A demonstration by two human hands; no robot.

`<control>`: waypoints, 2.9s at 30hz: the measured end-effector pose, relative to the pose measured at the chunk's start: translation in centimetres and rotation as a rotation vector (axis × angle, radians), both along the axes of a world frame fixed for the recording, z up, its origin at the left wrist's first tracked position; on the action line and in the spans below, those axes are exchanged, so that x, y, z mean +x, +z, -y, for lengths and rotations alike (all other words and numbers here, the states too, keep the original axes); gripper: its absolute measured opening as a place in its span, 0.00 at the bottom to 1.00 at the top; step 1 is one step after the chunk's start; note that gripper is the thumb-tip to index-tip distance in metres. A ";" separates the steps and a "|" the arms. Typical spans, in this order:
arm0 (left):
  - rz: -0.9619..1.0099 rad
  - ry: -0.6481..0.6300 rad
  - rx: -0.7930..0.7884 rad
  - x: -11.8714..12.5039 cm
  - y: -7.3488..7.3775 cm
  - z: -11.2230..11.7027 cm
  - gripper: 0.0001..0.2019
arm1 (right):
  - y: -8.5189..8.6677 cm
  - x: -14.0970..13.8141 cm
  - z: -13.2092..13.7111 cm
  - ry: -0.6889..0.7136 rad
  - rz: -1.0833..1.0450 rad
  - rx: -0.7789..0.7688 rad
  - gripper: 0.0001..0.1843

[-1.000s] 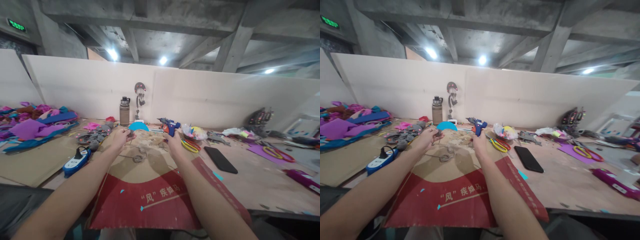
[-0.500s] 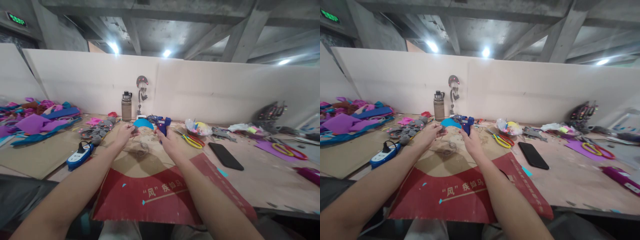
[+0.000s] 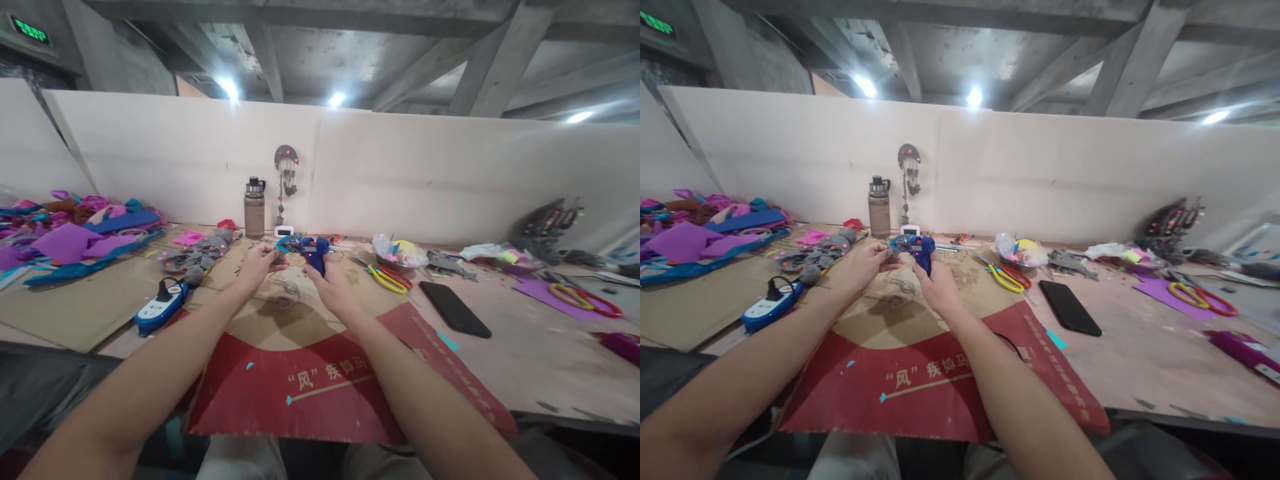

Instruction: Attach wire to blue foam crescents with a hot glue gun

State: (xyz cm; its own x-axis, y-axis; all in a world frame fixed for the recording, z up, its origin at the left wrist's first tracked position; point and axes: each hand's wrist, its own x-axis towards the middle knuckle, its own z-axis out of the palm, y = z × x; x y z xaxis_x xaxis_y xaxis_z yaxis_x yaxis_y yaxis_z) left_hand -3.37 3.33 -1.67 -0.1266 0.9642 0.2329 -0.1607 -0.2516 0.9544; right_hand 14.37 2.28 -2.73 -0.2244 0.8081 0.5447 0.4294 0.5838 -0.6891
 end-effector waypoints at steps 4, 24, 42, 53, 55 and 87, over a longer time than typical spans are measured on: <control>-0.001 -0.004 -0.005 0.1 0.0 0.0 0.07 | -0.2 -0.1 -0.1 0.002 0.022 0.028 0.14; -0.037 0.018 0.041 -0.3 -0.1 -0.1 0.07 | -0.3 0.0 -0.1 -0.063 0.121 0.033 0.17; -0.092 0.027 0.018 0.3 -0.2 -0.1 0.06 | -0.4 -0.2 -0.1 -0.040 0.097 0.056 0.16; -0.085 0.038 0.064 -0.7 -0.2 -0.4 0.06 | -0.7 -0.1 -0.4 -0.053 0.084 0.069 0.17; -0.087 0.037 0.078 -0.9 -0.2 -0.6 0.08 | -0.7 -0.1 -0.4 -0.056 0.086 0.067 0.17; -0.072 0.174 0.191 -0.9 0.1 -0.6 0.06 | -2.7 1.8 -4.2 -0.153 0.072 -0.409 0.08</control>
